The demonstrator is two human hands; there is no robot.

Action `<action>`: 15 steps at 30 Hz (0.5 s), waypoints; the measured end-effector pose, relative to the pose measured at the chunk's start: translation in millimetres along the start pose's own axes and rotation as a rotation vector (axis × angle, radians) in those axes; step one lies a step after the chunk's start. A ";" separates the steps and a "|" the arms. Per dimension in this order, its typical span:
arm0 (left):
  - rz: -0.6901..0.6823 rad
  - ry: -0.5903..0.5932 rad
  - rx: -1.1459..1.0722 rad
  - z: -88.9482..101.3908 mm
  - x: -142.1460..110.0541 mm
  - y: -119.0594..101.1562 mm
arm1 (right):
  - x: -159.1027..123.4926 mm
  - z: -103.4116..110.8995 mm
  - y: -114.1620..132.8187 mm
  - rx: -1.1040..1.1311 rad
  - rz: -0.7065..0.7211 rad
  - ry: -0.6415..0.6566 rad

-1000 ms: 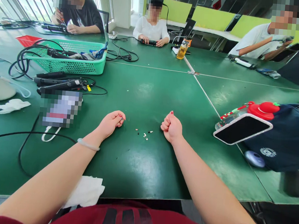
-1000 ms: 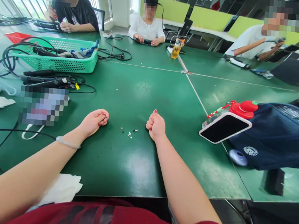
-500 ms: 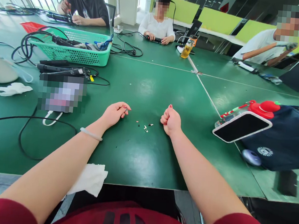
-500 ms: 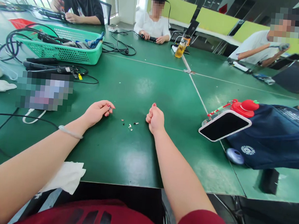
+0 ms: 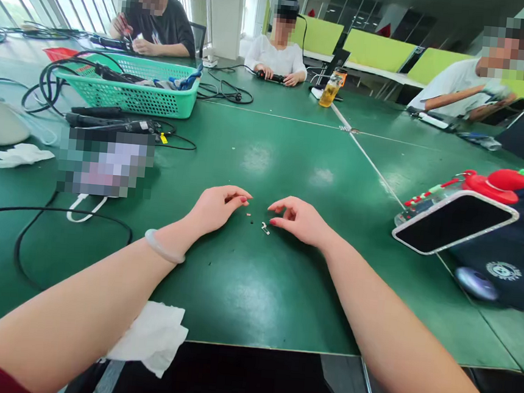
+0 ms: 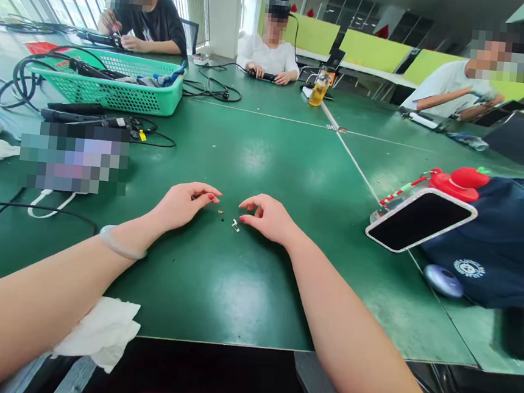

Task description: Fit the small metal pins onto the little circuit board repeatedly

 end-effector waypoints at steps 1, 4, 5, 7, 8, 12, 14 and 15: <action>0.001 0.003 -0.003 -1.7 -0.9 -1.9 | -0.9 -1.5 2.9 -0.083 -0.011 0.021; 0.029 -0.015 -0.015 -5.9 -1.5 -4.5 | -0.8 -4.1 9.8 -0.223 -0.044 0.029; 0.042 -0.020 -0.022 -7.1 -0.8 -4.1 | -0.3 -4.6 11.3 -0.246 -0.057 0.027; 0.056 -0.017 -0.056 -8.8 1.0 -2.4 | 0.4 -5.1 13.6 -0.265 -0.075 0.022; 0.053 -0.007 -0.087 -9.5 1.9 -1.6 | 0.4 -4.8 14.3 -0.255 -0.078 0.008; 0.010 0.068 -0.215 -11.1 1.7 -2.7 | -1.7 -4.1 13.9 -0.032 -0.067 -0.087; -0.001 0.110 -0.229 -12.3 -0.2 -4.9 | -2.1 -6.7 12.6 0.183 -0.062 -0.119; -0.004 0.127 -0.230 -13.0 -1.2 -6.0 | -2.0 -8.7 12.4 0.306 -0.058 -0.128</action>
Point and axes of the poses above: each hand's wrist, its own x-axis towards the middle knuckle, its own z-axis out of the back of the hand, y = z × x, the point moved 5 cm from there along x, towards the middle knuckle, and after that the axes turned 14 degrees about y, right-handed, at the moved point
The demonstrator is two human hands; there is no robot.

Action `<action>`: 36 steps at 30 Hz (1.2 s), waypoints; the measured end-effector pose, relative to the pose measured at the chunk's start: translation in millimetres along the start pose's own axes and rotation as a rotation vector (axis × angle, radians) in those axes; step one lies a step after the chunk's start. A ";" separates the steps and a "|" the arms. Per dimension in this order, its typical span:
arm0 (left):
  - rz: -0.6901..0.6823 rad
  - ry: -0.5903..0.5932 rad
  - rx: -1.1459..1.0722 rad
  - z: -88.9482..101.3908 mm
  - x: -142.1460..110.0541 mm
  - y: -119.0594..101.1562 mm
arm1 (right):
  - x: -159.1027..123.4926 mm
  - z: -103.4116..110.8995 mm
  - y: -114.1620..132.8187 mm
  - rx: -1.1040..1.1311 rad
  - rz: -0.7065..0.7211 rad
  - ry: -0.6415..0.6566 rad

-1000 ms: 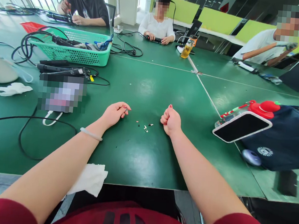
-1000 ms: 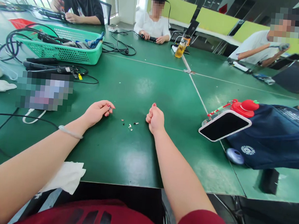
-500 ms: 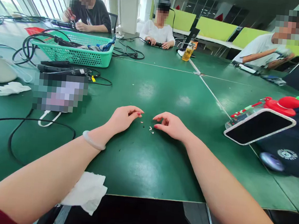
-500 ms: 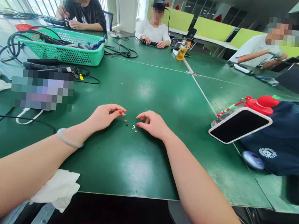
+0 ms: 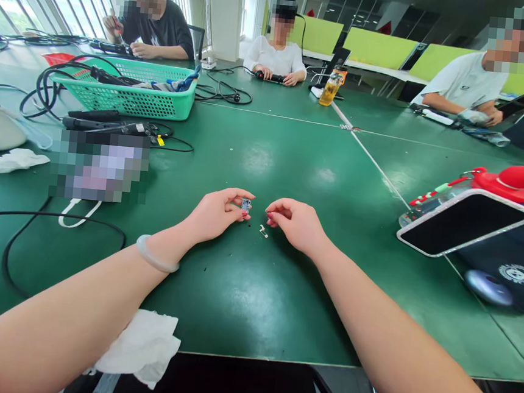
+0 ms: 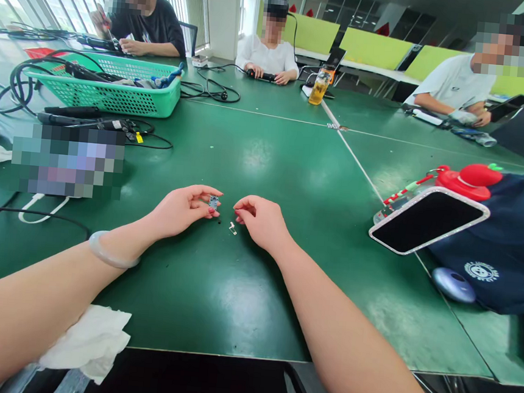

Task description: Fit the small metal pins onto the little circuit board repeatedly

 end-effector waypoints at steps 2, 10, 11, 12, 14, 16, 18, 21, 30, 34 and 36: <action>-0.010 0.024 -0.001 -2.3 -1.0 -1.6 | 0.0 -4.9 0.0 0.246 -0.004 -0.007; -0.081 0.048 0.147 -9.0 -4.0 -12.1 | -1.1 -18.2 8.6 0.565 0.012 -0.037; -0.086 0.048 0.154 -9.5 -4.6 -13.7 | -1.1 -19.5 8.2 0.568 0.010 -0.034; -0.091 0.045 0.159 -9.7 -5.2 -15.1 | -1.1 -20.9 7.4 0.574 0.007 -0.029; -0.095 0.040 0.162 -9.7 -6.0 -17.1 | -0.9 -23.3 5.9 0.580 0.008 -0.020; -0.098 0.034 0.159 -9.3 -6.4 -18.1 | -0.7 -24.3 4.6 0.575 0.011 -0.022; -0.098 0.033 0.155 -8.9 -6.5 -18.3 | -0.5 -24.5 3.7 0.564 0.008 -0.026; -0.091 0.032 0.151 -8.4 -6.5 -17.6 | 0.0 -24.5 3.2 0.544 -0.008 -0.019; -0.084 0.016 0.201 -7.4 -7.8 -17.8 | -0.2 -22.7 5.0 0.329 -0.014 -0.021; -0.074 0.015 0.192 -7.3 -8.0 -16.7 | -2.9 -21.3 8.7 0.180 -0.006 -0.031; -0.072 0.019 0.187 -7.4 -7.6 -15.5 | -4.6 -20.0 10.7 0.107 -0.007 -0.040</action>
Point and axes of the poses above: each hand's wrist, its own x-axis towards the middle knuckle, its own z-axis out of the back of the hand, y = z × x, the point moved 5 cm from there along x, towards the middle knuckle, and after that the axes turned 14 degrees about y, right-handed, at the moved point
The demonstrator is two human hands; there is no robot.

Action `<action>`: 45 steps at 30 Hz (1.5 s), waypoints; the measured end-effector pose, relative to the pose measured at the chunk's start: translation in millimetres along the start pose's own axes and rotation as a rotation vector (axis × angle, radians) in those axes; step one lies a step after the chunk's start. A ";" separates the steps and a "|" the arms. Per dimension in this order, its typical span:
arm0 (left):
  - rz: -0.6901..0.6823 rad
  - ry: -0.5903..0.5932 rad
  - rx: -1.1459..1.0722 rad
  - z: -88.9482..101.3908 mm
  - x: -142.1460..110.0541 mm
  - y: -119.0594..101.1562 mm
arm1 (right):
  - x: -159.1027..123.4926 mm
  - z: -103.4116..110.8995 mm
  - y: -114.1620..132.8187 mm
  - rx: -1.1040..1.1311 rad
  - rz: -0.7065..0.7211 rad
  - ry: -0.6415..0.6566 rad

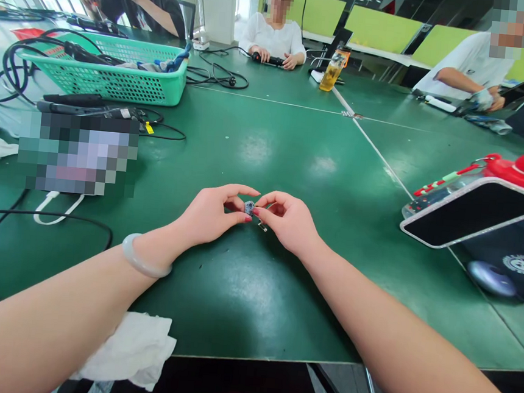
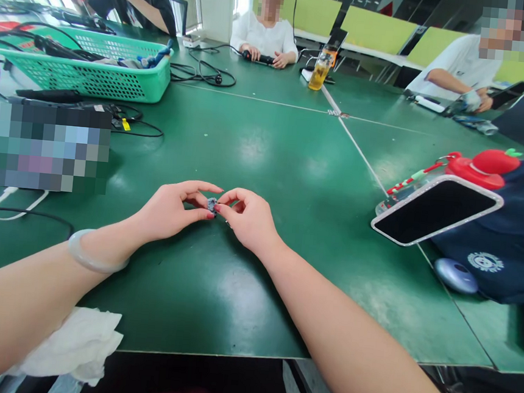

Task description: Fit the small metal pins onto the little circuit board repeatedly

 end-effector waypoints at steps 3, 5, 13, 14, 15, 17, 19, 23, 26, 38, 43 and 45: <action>-0.007 0.015 -0.016 -1.0 0.6 1.1 | -2.0 2.1 2.6 -0.085 0.007 -0.018; -0.013 0.024 -0.025 -1.6 0.7 1.0 | -2.9 2.8 3.9 -0.110 0.018 -0.018; -0.037 0.036 0.005 -2.6 -2.1 -5.5 | -5.2 1.4 9.7 -0.153 0.079 0.005; -0.044 0.038 0.011 -2.4 -2.3 -5.9 | -5.4 1.0 10.0 -0.162 0.078 0.009; -0.053 0.038 0.016 -2.1 -2.4 -6.2 | -5.6 0.8 10.3 -0.174 0.076 0.012; -0.069 0.043 0.017 -1.5 -2.3 -6.1 | -6.2 0.4 11.4 -0.205 0.081 0.013; -0.078 0.055 0.010 -1.4 -2.1 -5.6 | -6.9 0.1 13.4 -0.251 0.104 0.017; -0.087 0.086 0.020 -3.3 -2.2 -6.2 | -7.1 1.6 15.5 -0.354 0.142 0.041; -0.076 0.069 0.050 -3.3 -2.1 -6.5 | -6.3 8.8 14.7 -0.426 0.147 0.025; 0.091 -0.041 0.073 4.0 2.7 12.9 | -0.5 12.5 -4.6 -0.619 -0.079 0.112; 0.121 -0.067 0.050 6.8 4.1 19.7 | 1.8 6.1 -3.4 -0.708 -0.047 0.163; 0.136 -0.068 0.084 7.3 4.4 20.2 | 1.4 3.6 -1.6 -0.738 -0.034 0.198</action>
Point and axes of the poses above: each hand's wrist, its own x-axis towards the middle knuckle, its own z-axis out of the back of the hand, y = z × x, the point moved 5 cm from there along x, towards the middle knuckle, and after that the axes turned 14 degrees about y, right-handed, at the moved point
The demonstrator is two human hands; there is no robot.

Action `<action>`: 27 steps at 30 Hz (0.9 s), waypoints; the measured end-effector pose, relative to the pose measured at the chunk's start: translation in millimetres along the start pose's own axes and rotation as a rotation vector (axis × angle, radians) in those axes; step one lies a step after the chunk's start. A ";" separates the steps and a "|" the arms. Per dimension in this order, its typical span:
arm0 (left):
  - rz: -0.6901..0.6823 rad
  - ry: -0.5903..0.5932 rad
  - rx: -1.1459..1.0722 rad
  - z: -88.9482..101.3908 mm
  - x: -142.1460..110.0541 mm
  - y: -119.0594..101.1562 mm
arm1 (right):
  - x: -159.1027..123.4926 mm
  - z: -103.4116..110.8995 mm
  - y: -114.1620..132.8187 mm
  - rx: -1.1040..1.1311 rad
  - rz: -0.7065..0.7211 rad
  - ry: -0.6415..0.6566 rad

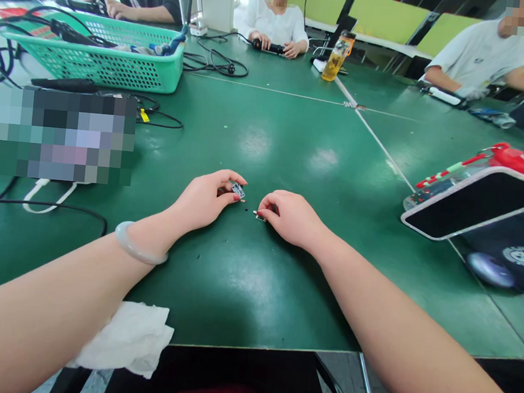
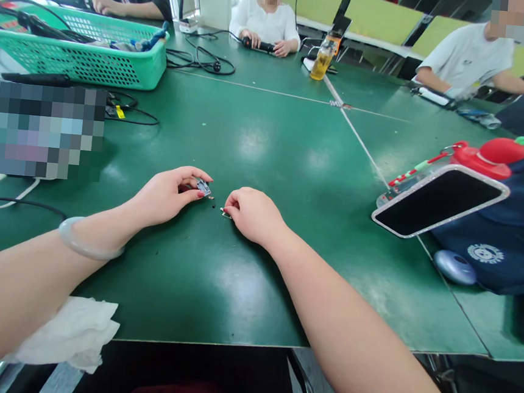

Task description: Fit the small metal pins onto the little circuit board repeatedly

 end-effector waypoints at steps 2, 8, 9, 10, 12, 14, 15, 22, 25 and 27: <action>0.007 0.008 0.043 -0.1 0.4 -0.2 | -0.4 -0.5 2.6 -0.025 0.007 0.024; 0.009 0.005 0.139 1.2 0.3 -3.3 | -1.0 -0.4 5.1 -0.043 0.010 0.036; 0.006 0.017 0.147 0.7 -0.1 -4.7 | -1.1 -0.4 4.8 -0.040 0.013 0.035; 0.001 0.035 0.152 -0.4 -0.7 -6.2 | -1.1 -0.4 4.6 -0.036 0.017 0.035; -0.021 0.088 0.152 -3.9 -2.1 -9.9 | -1.1 -0.5 4.2 -0.029 0.026 0.036; -0.046 0.133 0.145 -7.3 -3.7 -13.3 | -1.2 -0.6 4.4 -0.023 0.034 0.035; -0.055 0.143 0.143 -8.3 -4.3 -14.5 | -1.2 -0.6 4.7 -0.022 0.036 0.036; -0.032 0.120 0.084 -6.9 -4.0 -13.0 | -2.6 -1.6 6.5 -0.066 0.054 0.047; -0.031 0.099 0.071 -5.9 -3.7 -11.2 | -4.8 1.7 9.1 -0.090 0.069 -0.030; -0.031 0.093 0.064 -5.9 -3.7 -10.3 | -7.7 6.0 12.4 -0.104 0.095 -0.128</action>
Point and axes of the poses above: each hand's wrist, its own x-axis towards the middle knuckle, its own z-axis out of the back of the hand, y = z × x, the point moved 5 cm from there along x, towards the middle knuckle, and after that the axes turned 14 degrees about y, right-handed, at the moved point
